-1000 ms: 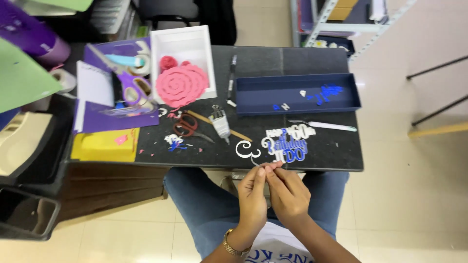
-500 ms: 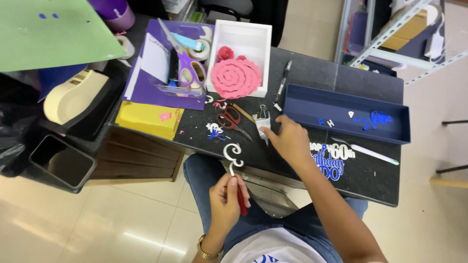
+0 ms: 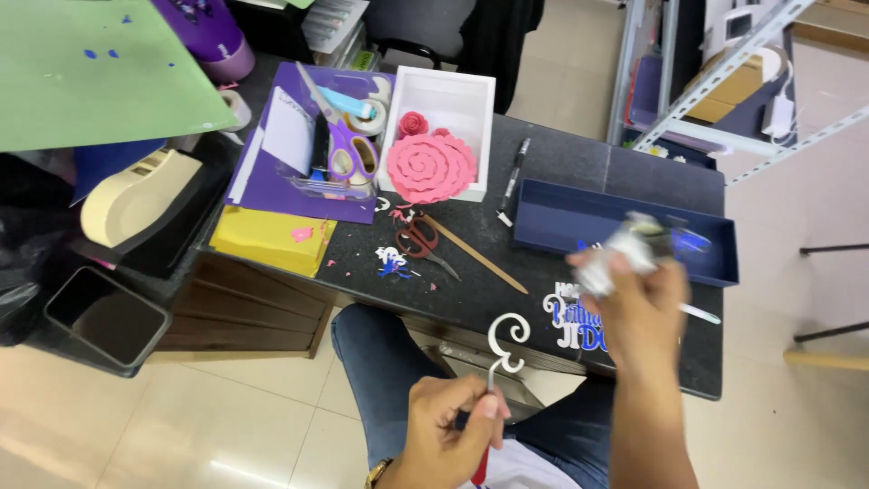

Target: The person assembles a decorative sign by applying glue to white and blue letter cutouts and pressing them onto a base. They use a red-handled tool to position the letters and scissors to trim excess material.

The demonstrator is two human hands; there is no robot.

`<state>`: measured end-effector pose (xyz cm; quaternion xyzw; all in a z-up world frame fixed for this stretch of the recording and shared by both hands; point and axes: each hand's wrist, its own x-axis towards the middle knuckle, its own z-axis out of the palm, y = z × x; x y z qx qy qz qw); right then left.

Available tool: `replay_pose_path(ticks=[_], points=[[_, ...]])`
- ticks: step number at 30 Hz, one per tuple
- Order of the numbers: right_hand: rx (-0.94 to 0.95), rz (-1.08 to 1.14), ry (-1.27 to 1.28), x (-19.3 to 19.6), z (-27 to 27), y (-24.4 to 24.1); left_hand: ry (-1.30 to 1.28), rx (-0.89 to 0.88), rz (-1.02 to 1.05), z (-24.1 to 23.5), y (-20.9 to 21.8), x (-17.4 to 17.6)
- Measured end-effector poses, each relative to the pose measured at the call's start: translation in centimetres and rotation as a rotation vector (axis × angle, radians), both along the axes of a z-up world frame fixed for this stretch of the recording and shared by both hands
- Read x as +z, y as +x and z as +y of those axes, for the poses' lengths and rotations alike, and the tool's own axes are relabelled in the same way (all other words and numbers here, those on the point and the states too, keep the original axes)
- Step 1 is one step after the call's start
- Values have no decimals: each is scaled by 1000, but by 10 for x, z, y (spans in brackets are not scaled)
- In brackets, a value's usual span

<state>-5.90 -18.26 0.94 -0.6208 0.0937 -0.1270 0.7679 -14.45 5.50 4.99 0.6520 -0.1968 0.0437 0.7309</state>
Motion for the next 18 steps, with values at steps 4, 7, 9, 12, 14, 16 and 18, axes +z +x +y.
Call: replay_pose_path(ticks=[4, 7, 9, 12, 14, 16, 18], points=[[-192, -519, 141, 32, -14, -82, 58, -9, -131, -23, -4, 17], [-568, -638, -277, 61, 38, -102, 98, 19, -275, -41, -11, 30], [-839, -861, -1176, 86, 15, -100, 122, 44, -290, -48, -17, 36], [-879, -854, -1834, 84, 12, -111, 180, 85, -308, -55, -24, 37], [-795, -765, -1527, 76, 22, -113, 212, 94, -314, -56, -27, 38], [-995, -737, -1094, 76, 35, -104, 194, 74, -327, -55, -27, 40], [-995, -727, -1039, 77, 39, -104, 211, 76, -325, -55, -29, 40]])
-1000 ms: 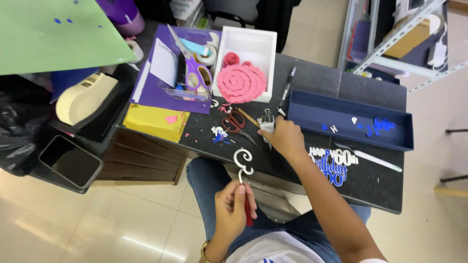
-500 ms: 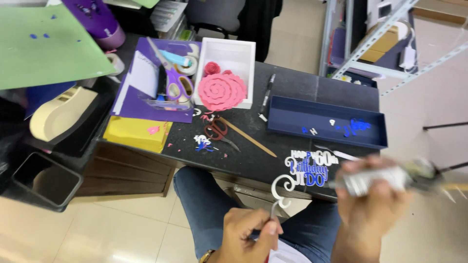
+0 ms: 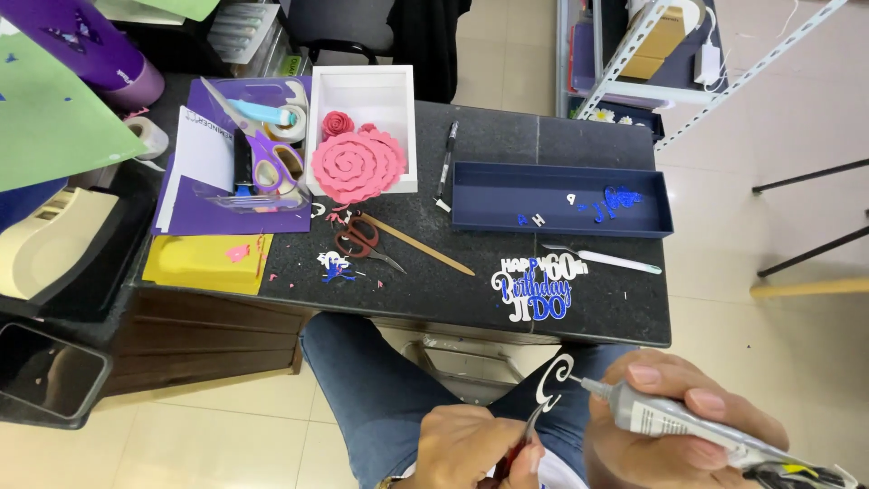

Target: The person assembles a decorative sign by applying glue to white and blue letter cutouts and pressing them onto a base. They use a red-handled tool to position the letters and scissors to trim excess material.

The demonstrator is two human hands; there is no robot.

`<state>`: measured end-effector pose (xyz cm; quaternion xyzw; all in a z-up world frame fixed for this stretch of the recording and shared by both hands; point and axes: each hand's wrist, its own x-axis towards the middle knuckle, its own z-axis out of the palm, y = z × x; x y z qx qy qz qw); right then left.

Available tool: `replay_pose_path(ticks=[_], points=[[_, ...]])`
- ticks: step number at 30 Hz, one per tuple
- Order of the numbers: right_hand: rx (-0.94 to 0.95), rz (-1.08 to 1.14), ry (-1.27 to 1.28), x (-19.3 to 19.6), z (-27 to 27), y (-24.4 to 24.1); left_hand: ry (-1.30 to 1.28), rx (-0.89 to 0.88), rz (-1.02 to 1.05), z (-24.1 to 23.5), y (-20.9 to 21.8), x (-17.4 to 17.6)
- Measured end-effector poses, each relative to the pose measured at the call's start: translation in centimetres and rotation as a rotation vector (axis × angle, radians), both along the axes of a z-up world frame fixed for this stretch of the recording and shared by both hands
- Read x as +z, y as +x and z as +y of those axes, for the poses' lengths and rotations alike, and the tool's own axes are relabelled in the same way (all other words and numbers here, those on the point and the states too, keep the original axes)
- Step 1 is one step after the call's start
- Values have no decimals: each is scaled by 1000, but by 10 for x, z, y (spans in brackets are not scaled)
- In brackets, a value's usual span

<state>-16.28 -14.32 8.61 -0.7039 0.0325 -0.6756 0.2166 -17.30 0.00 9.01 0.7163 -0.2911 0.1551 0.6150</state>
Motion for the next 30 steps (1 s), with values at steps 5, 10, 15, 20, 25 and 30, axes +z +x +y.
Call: replay_pose_path(ticks=[5, 10, 15, 20, 25, 30], points=[[-17, -76, -204, 3, -24, 0, 26, -31, -20, 1, 0, -5], [-203, 139, -777, -3, -49, -6, 38, -27, -19, 1, -2, -7], [4, 61, -242, -9, -27, -10, -2, -43, -41, 0, 0, -7], [27, 165, -313, -8, -32, -13, 4, -54, -50, 0, 0, -9], [34, 54, -376, -8, -31, -8, -2, -57, -65, 0, 1, -6], [17, 11, -287, -5, -27, -6, -2, -51, -55, -1, 0, -7]])
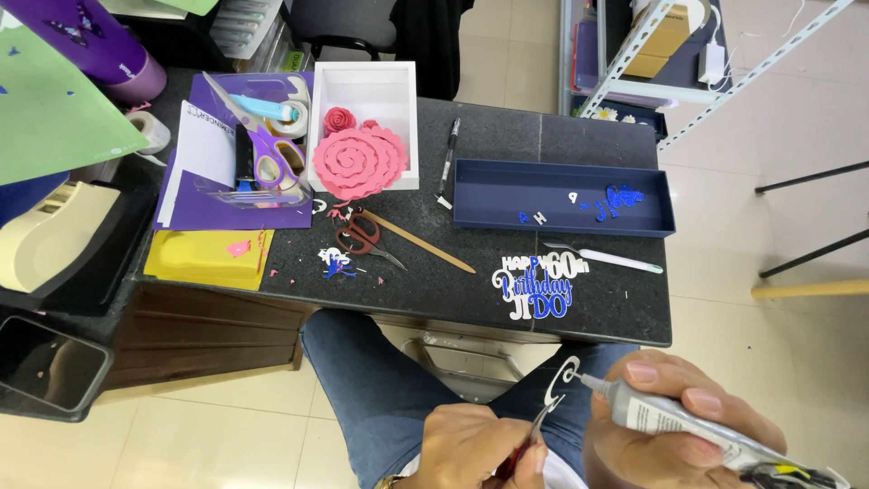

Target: The person assembles a decorative sign by applying glue to white and blue letter cutouts and pressing them onto a base. They use a red-handled tool to position the letters and scissors to trim excess material.

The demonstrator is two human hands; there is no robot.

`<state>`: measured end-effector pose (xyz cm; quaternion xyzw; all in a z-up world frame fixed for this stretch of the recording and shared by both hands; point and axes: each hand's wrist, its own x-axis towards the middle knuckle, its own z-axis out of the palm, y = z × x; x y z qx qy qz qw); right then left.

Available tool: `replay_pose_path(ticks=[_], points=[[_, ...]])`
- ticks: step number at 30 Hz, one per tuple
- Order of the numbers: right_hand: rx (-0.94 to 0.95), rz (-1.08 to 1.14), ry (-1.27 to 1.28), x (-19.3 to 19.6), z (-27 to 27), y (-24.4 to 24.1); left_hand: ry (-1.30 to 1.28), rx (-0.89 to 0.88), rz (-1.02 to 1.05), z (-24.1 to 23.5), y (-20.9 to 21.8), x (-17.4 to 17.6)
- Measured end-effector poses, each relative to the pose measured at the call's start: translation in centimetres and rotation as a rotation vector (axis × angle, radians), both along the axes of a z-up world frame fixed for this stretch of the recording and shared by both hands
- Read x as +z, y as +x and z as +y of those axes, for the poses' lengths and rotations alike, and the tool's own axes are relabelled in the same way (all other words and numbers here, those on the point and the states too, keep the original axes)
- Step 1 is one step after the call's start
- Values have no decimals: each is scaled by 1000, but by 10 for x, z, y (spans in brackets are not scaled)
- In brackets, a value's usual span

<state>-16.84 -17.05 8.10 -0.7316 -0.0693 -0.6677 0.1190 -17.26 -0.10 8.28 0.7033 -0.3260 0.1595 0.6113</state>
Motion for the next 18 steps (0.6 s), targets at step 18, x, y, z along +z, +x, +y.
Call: replay_pose_path(ticks=[18], points=[[384, -121, 506, -12, 33, 9, -42, 50, 23, -2, -1, 3]])
